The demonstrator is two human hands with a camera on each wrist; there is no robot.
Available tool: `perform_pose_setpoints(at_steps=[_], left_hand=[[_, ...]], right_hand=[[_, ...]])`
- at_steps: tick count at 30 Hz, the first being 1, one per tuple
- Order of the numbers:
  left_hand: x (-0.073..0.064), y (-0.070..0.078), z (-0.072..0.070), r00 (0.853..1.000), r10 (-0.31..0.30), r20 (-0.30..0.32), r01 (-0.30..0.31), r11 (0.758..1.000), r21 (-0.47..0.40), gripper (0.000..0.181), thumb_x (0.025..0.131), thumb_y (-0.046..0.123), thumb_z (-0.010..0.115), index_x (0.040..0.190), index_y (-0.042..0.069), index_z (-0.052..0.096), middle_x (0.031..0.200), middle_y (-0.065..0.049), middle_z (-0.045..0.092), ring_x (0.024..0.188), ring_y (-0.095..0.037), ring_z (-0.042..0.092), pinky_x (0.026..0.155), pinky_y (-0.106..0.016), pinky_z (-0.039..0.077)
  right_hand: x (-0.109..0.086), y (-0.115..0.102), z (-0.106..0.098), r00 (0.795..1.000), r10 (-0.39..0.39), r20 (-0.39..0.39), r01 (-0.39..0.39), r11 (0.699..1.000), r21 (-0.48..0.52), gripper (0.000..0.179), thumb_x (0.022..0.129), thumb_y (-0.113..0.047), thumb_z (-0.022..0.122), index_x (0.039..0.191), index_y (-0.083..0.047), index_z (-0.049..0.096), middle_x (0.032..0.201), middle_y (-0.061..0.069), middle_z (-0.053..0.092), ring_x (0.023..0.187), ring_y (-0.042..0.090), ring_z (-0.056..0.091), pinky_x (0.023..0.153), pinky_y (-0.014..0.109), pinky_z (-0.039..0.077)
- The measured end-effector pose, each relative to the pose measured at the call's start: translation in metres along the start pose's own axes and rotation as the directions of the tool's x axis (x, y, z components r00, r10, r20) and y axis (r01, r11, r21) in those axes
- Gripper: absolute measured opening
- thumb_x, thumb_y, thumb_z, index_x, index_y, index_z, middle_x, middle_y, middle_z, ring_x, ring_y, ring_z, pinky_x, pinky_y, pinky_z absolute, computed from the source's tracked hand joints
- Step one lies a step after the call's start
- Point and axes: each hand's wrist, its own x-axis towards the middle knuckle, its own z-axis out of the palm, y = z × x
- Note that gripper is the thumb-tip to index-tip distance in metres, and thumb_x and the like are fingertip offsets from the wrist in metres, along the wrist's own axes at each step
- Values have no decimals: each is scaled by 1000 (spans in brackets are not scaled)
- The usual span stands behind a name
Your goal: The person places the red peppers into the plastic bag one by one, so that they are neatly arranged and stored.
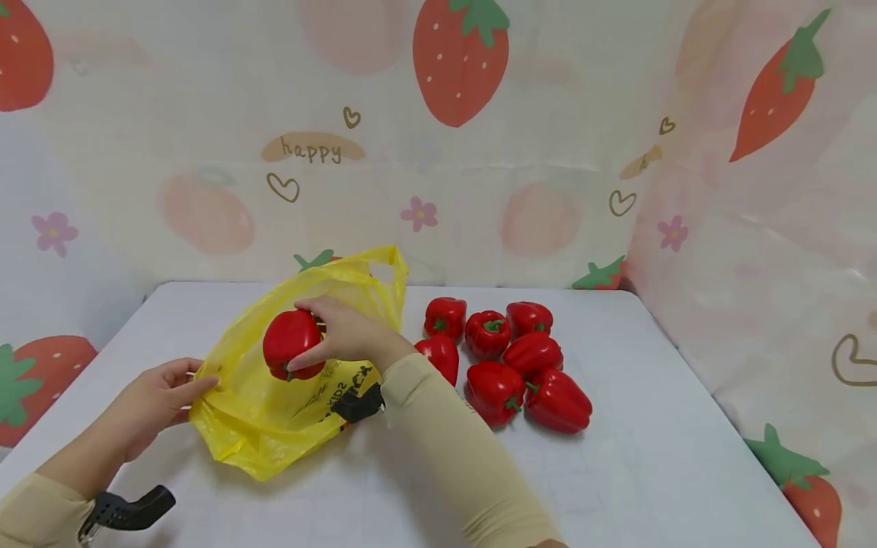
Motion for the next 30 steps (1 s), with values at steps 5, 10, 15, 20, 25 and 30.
perform_pose_setpoints(at_steps=[5,10,15,20,25,30], left_hand=[[-1,-3,0,1000,8,0,-8,1000,-12,52,90,40,54,124,2,45,105,-12,55,86,-19,55,80,-35,53],[0,-5,1,1000,7,1,-7,1000,-21,50,91,38,54,124,2,45,105,-12,55,86,-19,55,80,-34,53],[2,-5,2,1000,12,7,-12,1000,-28,52,90,39,54,125,2,45,105,-12,55,86,-18,56,80,-34,53],[0,-4,3,1000,17,6,-17,999,-32,52,90,39,55,124,1,46,103,-12,55,85,-18,56,80,-34,53],[0,-5,4,1000,20,7,-20,999,-35,51,90,39,55,124,2,46,103,-12,55,85,-17,57,79,-34,53],[0,-6,3,1000,17,10,-16,999,-42,51,89,40,56,124,3,46,103,-11,55,85,-18,57,78,-33,53]], right_hand=[[12,-2,18,1000,0,30,-1,1000,24,90,67,-39,80,141,-18,33,129,-7,41,113,11,43,82,19,47],[19,-1,28,998,17,54,-19,999,43,90,67,-38,79,141,-16,33,132,-7,40,115,11,42,82,18,47],[26,6,34,997,42,59,-43,999,20,91,66,-40,80,141,-16,33,132,-6,41,114,11,42,83,19,47],[31,12,43,995,70,68,-68,997,-30,92,65,-43,80,140,-17,34,131,-6,42,113,10,43,88,19,44],[34,12,54,992,81,93,-79,997,-25,92,63,-40,81,140,-17,35,131,-6,41,113,9,43,88,19,44],[36,13,64,986,99,131,-99,995,-4,92,62,-34,83,139,-17,35,129,-6,41,111,10,44,85,18,45]])
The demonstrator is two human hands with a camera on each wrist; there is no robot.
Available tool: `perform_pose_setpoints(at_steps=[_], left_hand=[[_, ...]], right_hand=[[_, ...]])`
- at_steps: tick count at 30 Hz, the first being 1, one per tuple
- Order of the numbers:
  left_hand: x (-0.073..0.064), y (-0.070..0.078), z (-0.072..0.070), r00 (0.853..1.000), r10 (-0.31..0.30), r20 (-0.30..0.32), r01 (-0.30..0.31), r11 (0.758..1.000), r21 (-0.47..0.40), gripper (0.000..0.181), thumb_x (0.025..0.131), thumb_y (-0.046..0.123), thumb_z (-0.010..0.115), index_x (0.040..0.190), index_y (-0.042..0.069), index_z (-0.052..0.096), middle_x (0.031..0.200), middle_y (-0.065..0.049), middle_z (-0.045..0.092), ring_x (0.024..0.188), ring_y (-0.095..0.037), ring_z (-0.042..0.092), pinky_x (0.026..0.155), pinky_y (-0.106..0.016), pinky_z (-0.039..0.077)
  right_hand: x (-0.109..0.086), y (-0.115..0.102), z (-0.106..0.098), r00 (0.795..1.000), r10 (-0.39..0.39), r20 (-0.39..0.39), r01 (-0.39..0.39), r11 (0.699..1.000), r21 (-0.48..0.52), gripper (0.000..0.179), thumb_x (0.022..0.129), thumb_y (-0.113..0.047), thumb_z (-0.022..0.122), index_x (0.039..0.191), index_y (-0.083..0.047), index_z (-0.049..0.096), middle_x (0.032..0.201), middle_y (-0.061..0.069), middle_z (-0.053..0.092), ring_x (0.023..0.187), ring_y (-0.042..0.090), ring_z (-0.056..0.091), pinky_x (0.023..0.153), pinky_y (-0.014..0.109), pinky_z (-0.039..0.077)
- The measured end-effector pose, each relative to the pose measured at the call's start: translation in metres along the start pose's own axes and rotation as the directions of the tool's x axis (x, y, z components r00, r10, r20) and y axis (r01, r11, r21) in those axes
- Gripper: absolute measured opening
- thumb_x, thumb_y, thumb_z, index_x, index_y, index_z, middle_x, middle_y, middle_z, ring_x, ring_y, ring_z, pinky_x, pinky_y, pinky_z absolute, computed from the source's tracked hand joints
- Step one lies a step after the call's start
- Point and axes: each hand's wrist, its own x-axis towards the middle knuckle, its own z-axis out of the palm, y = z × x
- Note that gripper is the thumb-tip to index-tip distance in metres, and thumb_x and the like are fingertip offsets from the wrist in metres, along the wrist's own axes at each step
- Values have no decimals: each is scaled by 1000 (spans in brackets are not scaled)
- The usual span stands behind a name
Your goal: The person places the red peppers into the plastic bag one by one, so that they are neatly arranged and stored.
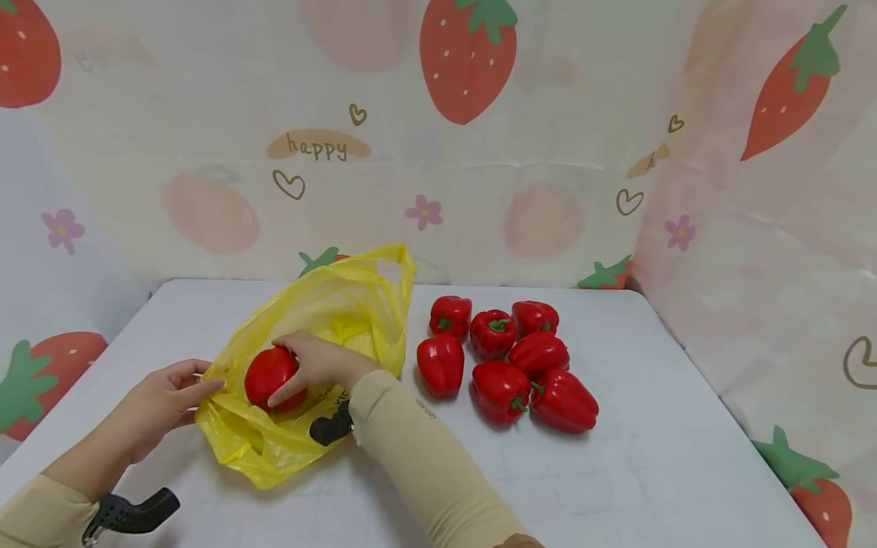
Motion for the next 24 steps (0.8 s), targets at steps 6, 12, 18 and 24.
perform_pose_setpoints(at_steps=[6,12,18,24], left_hand=[[0,0,1,1000,-5,-2,5,1000,6,52,89,40,56,124,3,46,102,-11,56,85,-17,57,79,-33,53],[0,-1,1,1000,-9,-3,9,1000,10,52,89,40,56,124,3,45,104,-12,55,86,-17,57,80,-34,53],[0,-1,1,1000,-22,-3,22,1000,14,51,89,39,55,124,3,46,104,-12,54,86,-18,56,79,-34,53],[-2,-1,0,1000,-30,-6,30,999,20,51,90,38,55,124,2,45,101,-11,54,85,-18,55,79,-33,53]], right_hand=[[-1,2,4,999,41,14,-41,999,28,91,64,-31,83,140,-20,34,130,-7,41,113,11,45,84,18,46],[-1,3,3,999,47,21,-48,998,41,93,65,-31,82,141,-20,31,135,-6,38,118,13,44,87,19,45],[-1,3,-2,997,43,56,-49,993,106,97,65,-26,83,144,-19,26,140,-4,36,122,16,43,90,21,44],[-7,-1,-13,997,9,75,-17,995,100,96,68,-30,81,144,-22,24,145,-1,31,128,15,36,102,28,36]])
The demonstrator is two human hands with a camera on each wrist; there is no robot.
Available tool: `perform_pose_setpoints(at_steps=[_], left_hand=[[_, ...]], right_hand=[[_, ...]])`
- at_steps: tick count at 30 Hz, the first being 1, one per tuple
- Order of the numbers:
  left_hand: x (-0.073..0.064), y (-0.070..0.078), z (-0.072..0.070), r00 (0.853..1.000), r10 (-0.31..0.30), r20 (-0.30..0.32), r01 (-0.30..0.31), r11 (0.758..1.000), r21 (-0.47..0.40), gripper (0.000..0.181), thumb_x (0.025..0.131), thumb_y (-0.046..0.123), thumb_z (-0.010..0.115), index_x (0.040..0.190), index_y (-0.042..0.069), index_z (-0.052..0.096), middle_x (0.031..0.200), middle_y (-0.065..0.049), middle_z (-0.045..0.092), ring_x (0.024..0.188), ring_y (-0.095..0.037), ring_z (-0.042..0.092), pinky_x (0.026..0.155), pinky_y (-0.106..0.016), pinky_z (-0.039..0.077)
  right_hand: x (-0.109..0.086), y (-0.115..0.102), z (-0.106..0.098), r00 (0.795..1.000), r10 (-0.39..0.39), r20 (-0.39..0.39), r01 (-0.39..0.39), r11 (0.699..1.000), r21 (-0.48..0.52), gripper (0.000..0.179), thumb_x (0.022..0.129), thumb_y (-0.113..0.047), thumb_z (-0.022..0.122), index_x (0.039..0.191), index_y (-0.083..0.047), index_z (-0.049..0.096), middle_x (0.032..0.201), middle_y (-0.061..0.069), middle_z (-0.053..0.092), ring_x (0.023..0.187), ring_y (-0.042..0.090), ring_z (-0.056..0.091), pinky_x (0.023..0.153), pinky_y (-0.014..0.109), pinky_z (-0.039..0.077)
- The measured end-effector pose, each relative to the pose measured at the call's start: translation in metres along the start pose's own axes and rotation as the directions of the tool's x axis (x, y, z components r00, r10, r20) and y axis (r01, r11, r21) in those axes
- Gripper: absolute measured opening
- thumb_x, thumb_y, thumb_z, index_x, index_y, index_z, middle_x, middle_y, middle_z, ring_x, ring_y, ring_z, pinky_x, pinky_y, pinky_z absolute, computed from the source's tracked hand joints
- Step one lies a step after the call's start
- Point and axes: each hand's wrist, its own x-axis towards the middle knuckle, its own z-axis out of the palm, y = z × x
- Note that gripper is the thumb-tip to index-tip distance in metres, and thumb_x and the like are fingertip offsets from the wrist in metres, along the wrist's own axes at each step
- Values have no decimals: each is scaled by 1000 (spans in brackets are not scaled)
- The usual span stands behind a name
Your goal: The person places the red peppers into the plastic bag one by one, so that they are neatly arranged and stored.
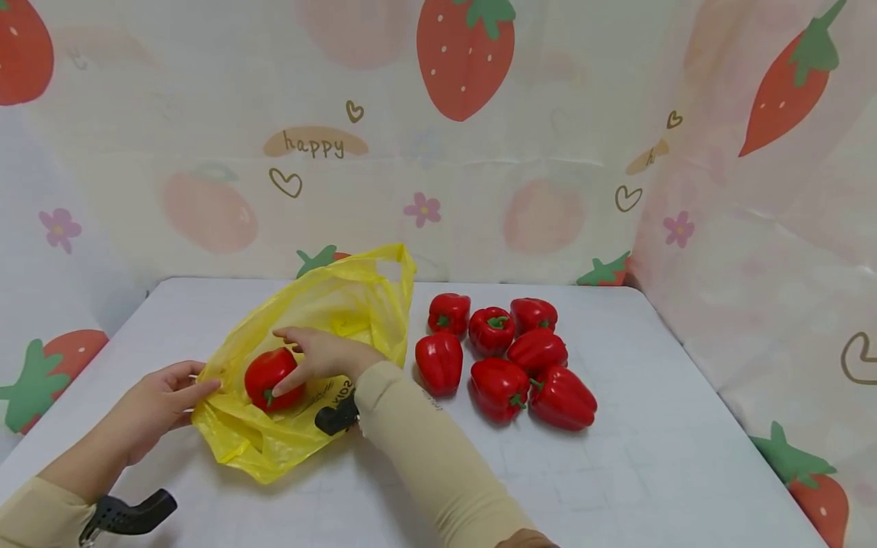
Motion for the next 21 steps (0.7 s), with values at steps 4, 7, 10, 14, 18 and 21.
perform_pose_setpoints(at_steps=[4,7,10,14,18,21], left_hand=[[-1,1,-1,1000,0,-1,0,1000,1,51,90,38,55,124,2,45,100,-11,54,85,-18,55,78,-33,53],[0,0,-1,1000,3,-4,-3,1000,2,51,90,39,55,124,2,46,102,-11,55,85,-18,55,78,-33,53],[1,-1,-2,1000,15,1,-15,1000,1,51,90,40,55,124,3,46,103,-12,55,86,-18,55,78,-33,54],[4,-3,-1,999,44,8,-43,999,-8,52,89,41,55,123,3,46,102,-11,55,85,-18,56,78,-32,54],[4,-3,0,998,58,1,-58,998,-8,52,89,42,54,123,3,46,99,-11,54,84,-18,56,78,-31,54],[4,-3,0,999,55,-2,-55,998,-7,52,89,42,55,123,3,47,99,-11,54,84,-18,55,77,-31,54]], right_hand=[[-6,-3,-7,1000,-9,5,9,1000,-2,93,69,-31,79,144,-24,25,146,-2,31,130,17,34,103,32,35],[-11,-3,-12,1000,-16,1,16,1000,1,89,70,-31,79,143,-25,27,145,-3,32,129,16,35,103,31,35],[-16,-3,-17,999,-34,-5,34,999,6,86,71,-29,78,142,-25,30,144,-2,34,129,17,36,105,32,33],[-27,-2,-26,998,-61,-10,61,998,-5,84,72,-27,78,142,-25,30,144,-1,33,129,18,35,106,36,31],[-39,1,-36,996,-92,-18,91,996,-24,84,73,-29,77,143,-24,29,144,-4,33,129,16,35,107,34,30],[-47,2,-45,994,-107,-33,106,994,-29,85,73,-30,77,143,-23,29,143,-6,34,129,15,35,107,30,30]])
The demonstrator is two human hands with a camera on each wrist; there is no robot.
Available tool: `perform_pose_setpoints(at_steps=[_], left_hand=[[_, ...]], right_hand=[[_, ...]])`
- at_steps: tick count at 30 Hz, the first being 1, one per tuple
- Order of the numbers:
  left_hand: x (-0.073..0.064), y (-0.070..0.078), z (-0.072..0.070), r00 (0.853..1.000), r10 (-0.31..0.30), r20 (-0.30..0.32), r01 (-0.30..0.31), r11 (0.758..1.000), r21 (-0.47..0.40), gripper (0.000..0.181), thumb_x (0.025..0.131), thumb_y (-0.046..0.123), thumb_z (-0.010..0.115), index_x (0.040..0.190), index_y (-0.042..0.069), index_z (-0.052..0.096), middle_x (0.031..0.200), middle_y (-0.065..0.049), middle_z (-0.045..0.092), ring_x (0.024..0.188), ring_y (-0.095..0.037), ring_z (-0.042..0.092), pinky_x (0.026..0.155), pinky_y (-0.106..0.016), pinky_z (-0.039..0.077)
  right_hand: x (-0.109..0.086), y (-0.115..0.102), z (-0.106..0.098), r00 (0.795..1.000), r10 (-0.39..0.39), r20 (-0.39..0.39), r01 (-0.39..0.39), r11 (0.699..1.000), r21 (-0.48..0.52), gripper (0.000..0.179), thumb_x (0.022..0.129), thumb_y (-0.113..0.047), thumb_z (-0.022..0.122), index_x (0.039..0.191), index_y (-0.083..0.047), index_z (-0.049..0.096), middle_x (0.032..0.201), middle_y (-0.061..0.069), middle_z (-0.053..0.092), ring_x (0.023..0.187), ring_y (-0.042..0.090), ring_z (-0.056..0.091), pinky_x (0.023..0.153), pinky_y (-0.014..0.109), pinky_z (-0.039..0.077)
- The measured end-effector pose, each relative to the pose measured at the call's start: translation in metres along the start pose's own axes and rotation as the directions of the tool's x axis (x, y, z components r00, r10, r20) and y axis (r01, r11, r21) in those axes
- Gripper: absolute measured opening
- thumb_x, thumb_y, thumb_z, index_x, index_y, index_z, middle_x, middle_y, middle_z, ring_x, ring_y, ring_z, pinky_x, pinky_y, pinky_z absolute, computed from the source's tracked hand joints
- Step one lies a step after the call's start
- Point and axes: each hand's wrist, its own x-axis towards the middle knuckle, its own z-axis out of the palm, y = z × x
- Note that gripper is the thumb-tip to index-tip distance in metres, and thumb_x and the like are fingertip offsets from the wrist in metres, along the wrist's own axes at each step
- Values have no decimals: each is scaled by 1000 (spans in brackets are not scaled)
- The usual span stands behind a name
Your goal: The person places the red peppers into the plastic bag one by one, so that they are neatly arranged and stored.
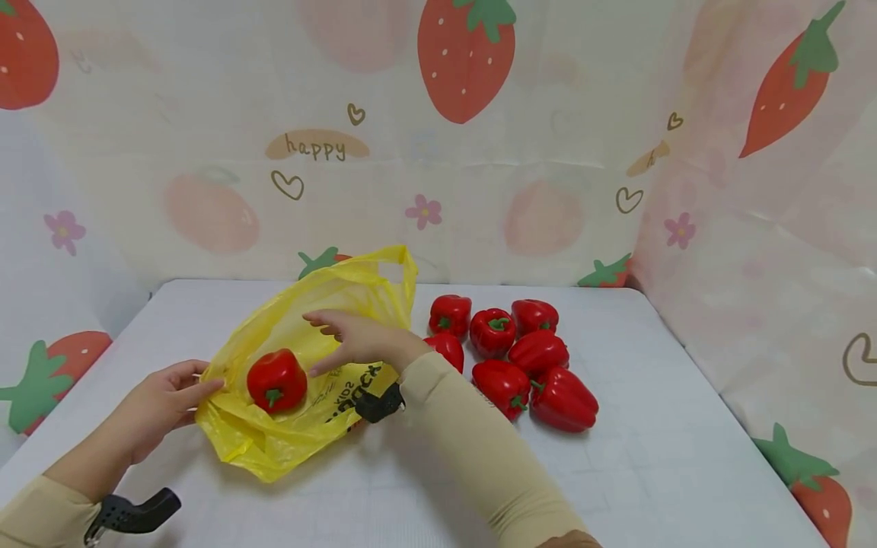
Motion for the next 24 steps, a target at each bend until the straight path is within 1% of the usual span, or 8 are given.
perform_pose_setpoints(at_steps=[3,7,10,14,19,24], left_hand=[[-1,1,0,1000,-11,1,11,1000,0,52,89,42,55,123,3,47,100,-11,54,84,-18,55,78,-31,54],[-2,2,0,1000,-22,2,22,1000,2,53,89,41,55,124,3,46,100,-11,54,84,-18,55,78,-32,54],[-2,2,0,1000,-24,2,24,1000,3,52,89,41,55,124,3,46,100,-11,54,85,-19,55,79,-32,53],[-2,2,0,1000,-27,1,27,1000,2,52,89,41,55,124,3,46,101,-11,54,85,-18,55,79,-32,53],[-2,3,0,1000,-27,-5,27,1000,4,52,89,41,55,124,3,46,101,-11,54,85,-19,55,79,-32,53],[-2,3,1,1000,-26,-8,26,1000,4,52,89,41,55,124,3,46,101,-11,54,85,-18,55,79,-32,53]], right_hand=[[-9,1,-8,1000,-13,-12,13,1000,-16,85,72,-31,77,142,-24,29,142,-6,34,128,15,36,106,28,30],[-22,2,-16,999,-31,-14,31,999,-25,83,74,-29,76,143,-25,29,142,-6,34,128,15,36,106,28,30],[-33,2,-23,999,-42,-14,42,999,-3,82,75,-26,75,143,-23,28,143,-5,33,129,15,35,106,29,30],[-49,4,-30,999,-43,-25,44,998,40,81,75,-23,75,142,-25,30,143,-7,33,130,14,34,107,30,30],[-68,8,-37,998,-29,-49,31,999,43,79,76,-20,75,141,-25,31,143,-6,33,130,16,34,107,33,30],[-84,17,-41,996,18,-86,-17,1000,9,79,76,-19,75,141,-26,31,143,-1,33,130,18,34,104,39,34]])
